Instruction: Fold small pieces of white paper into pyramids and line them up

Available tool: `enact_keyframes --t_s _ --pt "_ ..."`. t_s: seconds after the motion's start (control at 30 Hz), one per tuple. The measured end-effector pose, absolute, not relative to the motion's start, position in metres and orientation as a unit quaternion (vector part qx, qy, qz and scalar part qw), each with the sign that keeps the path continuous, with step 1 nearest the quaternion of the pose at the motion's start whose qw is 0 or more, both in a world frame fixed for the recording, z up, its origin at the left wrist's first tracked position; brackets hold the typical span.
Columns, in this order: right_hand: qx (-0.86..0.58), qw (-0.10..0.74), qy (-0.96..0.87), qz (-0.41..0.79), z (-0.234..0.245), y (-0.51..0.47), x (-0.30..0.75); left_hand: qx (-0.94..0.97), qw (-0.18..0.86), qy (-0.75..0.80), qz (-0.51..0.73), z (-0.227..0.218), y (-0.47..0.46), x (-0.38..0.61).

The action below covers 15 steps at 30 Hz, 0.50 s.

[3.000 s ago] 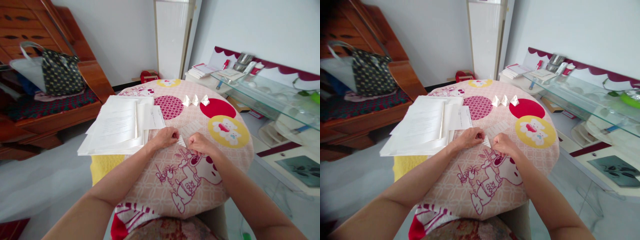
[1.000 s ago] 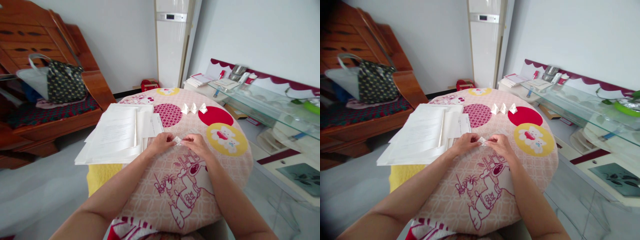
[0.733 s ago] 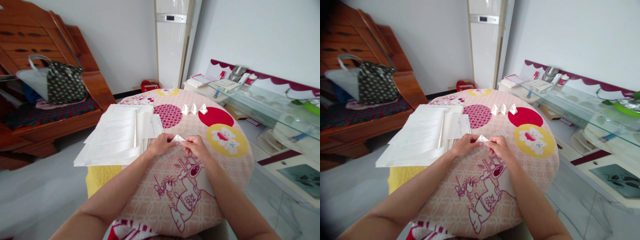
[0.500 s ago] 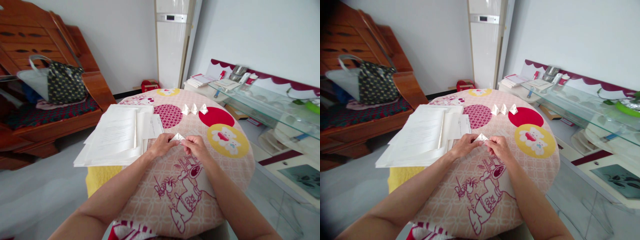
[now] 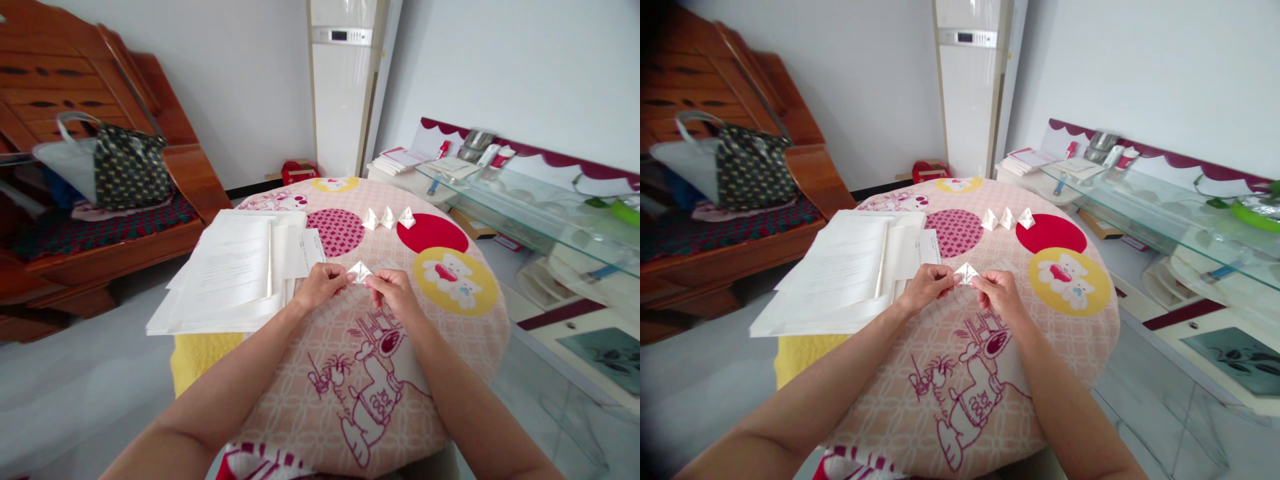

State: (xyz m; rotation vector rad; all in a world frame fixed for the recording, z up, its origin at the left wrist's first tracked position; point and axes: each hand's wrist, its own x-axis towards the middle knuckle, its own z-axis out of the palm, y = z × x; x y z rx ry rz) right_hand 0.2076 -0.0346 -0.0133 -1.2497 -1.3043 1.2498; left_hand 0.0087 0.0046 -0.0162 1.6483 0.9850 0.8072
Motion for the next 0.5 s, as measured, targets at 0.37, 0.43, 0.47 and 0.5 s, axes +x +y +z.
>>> enact_keyframes --t_s 0.37,0.43,0.47,0.5 --pt "-0.472 0.41 -0.537 0.566 -0.0134 -0.0365 0.2034 0.579 0.628 0.373 0.363 -0.0214 0.0063 0.0121" --pt "-0.447 0.426 -0.539 0.573 -0.013 -0.0367 0.203 0.548 0.653 0.373 0.365 -0.02 0.0056 0.012" --pt "-0.438 0.432 -0.538 0.576 -0.0126 -0.0368 0.2028 0.533 0.665 0.372 0.368 -0.0193 0.0054 0.0119" --pt "-0.432 0.436 -0.537 0.578 -0.012 -0.0368 0.2027 0.519 0.675 0.37 0.372 -0.0187 0.0053 0.0117"
